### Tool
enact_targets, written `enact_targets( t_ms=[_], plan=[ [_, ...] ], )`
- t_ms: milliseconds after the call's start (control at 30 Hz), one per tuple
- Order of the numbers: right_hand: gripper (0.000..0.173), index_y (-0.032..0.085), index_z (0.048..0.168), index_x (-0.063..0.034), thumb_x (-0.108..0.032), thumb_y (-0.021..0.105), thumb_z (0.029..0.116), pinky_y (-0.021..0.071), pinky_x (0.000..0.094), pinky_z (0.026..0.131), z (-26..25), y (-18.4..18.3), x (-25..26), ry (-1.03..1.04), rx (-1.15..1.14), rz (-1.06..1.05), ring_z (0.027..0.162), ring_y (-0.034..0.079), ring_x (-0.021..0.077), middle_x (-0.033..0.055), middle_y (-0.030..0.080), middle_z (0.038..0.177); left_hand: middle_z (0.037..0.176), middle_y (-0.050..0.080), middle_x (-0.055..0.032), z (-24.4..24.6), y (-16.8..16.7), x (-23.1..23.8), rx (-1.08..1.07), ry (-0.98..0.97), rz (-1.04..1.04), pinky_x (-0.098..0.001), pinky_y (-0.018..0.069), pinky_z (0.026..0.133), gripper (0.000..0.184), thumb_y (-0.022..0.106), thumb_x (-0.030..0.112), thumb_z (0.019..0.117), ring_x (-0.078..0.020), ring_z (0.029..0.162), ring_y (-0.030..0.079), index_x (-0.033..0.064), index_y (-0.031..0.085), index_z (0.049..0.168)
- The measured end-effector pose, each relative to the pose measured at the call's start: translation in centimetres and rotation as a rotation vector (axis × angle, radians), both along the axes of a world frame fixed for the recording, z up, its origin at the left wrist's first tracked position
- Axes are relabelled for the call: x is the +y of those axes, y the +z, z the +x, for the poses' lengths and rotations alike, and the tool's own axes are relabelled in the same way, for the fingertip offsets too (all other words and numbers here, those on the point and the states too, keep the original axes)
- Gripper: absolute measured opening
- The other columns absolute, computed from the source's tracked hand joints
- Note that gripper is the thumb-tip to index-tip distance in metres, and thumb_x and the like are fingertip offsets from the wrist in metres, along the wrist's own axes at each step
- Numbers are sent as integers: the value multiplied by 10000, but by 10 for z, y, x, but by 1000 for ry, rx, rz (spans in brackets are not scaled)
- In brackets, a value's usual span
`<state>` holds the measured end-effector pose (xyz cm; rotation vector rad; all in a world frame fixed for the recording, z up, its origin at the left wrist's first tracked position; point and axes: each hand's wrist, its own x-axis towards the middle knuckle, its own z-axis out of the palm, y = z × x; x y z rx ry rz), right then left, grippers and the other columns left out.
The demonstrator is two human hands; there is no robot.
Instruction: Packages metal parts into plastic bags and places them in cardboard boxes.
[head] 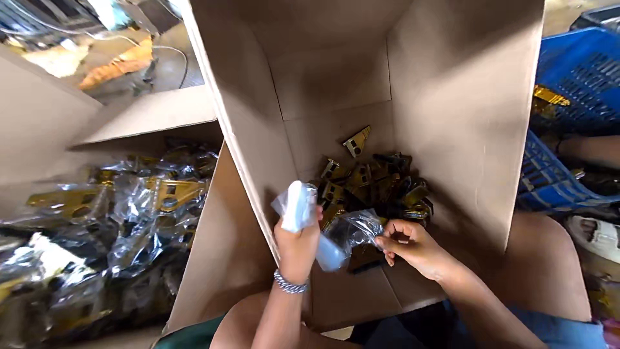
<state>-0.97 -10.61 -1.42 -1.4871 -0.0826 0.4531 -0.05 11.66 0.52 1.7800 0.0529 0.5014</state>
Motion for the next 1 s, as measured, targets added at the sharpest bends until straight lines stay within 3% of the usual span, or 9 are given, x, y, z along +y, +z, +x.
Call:
enact_targets(
  t_ms=[200, 333, 467, 500, 600, 700, 833, 933, 1000],
  plan=[
    [217, 666, 888, 36, -162, 755, 896, 517, 155, 662, 12, 11, -7, 433, -480, -76, 714, 617, -1, 56, 676, 795, 956, 735, 55, -26, 4, -31, 363, -585, -347, -233, 597, 852, 470, 859, -48, 677, -27, 902, 696, 13, 657, 1098],
    [219, 664, 1036, 49, -162, 665, 974, 591, 289, 719, 67, 18, -34, 204, -197, -373, 754, 676, 115, 93, 692, 892, 953, 726, -17, -10, -7, -7, 239, -249, 59, -190, 584, 822, 463, 812, 20, 693, 6, 876, 683, -89, 639, 1110],
    [474, 578, 1413, -34, -337, 584, 1049, 463, 590, 1045, 157, -30, -49, 74, -68, -1028, 1259, 564, 440, 265, 456, 1497, 971, 739, -78, 0, -16, -5, 149, -102, 173, -182, 574, 855, 394, 764, 58, 776, 7, 906, 692, -129, 646, 1103],
    [492, 560, 1437, -51, -360, 563, 1054, 453, 617, 1046, 171, -47, -52, 135, -29, -1143, 1279, 538, 477, 285, 352, 1564, 972, 742, -65, 3, -16, -7, 111, -99, 157, -173, 573, 863, 383, 776, 63, 785, 21, 914, 690, -125, 650, 1093],
    [333, 650, 1250, 36, -180, 631, 997, 461, 622, 1026, 165, -66, -50, 264, -42, -1230, 1243, 568, 469, 291, 486, 1454, 982, 740, -40, 6, -12, -8, 38, -76, 94, -172, 575, 877, 407, 801, 44, 775, 28, 930, 687, -128, 633, 1103],
    [342, 627, 1185, 89, -65, 730, 897, 504, 545, 1012, 111, -54, -54, -33, -188, -1087, 1213, 591, 440, 300, 521, 1393, 982, 737, -54, 7, -9, -8, 21, -48, 93, -179, 576, 877, 413, 805, 51, 779, 18, 929, 689, -136, 626, 1101],
    [658, 469, 1463, 26, -68, 767, 884, 461, 463, 1090, 63, -54, -62, -243, 116, -727, 1298, 557, 330, 252, 537, 1424, 973, 735, -114, 8, -10, -13, 17, -43, 187, -173, 562, 874, 421, 800, 96, 777, 8, 918, 689, -154, 641, 1075],
    [430, 495, 1354, 41, 39, 645, 951, 620, 372, 782, 46, -39, -66, -466, 326, -102, 914, 699, 218, 165, 648, 1134, 957, 738, -106, 6, -5, -18, 37, -50, 190, -167, 558, 866, 361, 770, 73, 784, 9, 908, 688, -134, 660, 1059],
    [442, 450, 1343, -5, 94, 594, 937, 649, 425, 751, 26, -15, -69, -514, 242, 208, 880, 721, 239, 130, 656, 1090, 950, 740, -102, 7, -3, -19, -11, -47, 172, -171, 563, 863, 329, 760, 61, 796, 6, 902, 691, -132, 665, 1046]
  ],
)
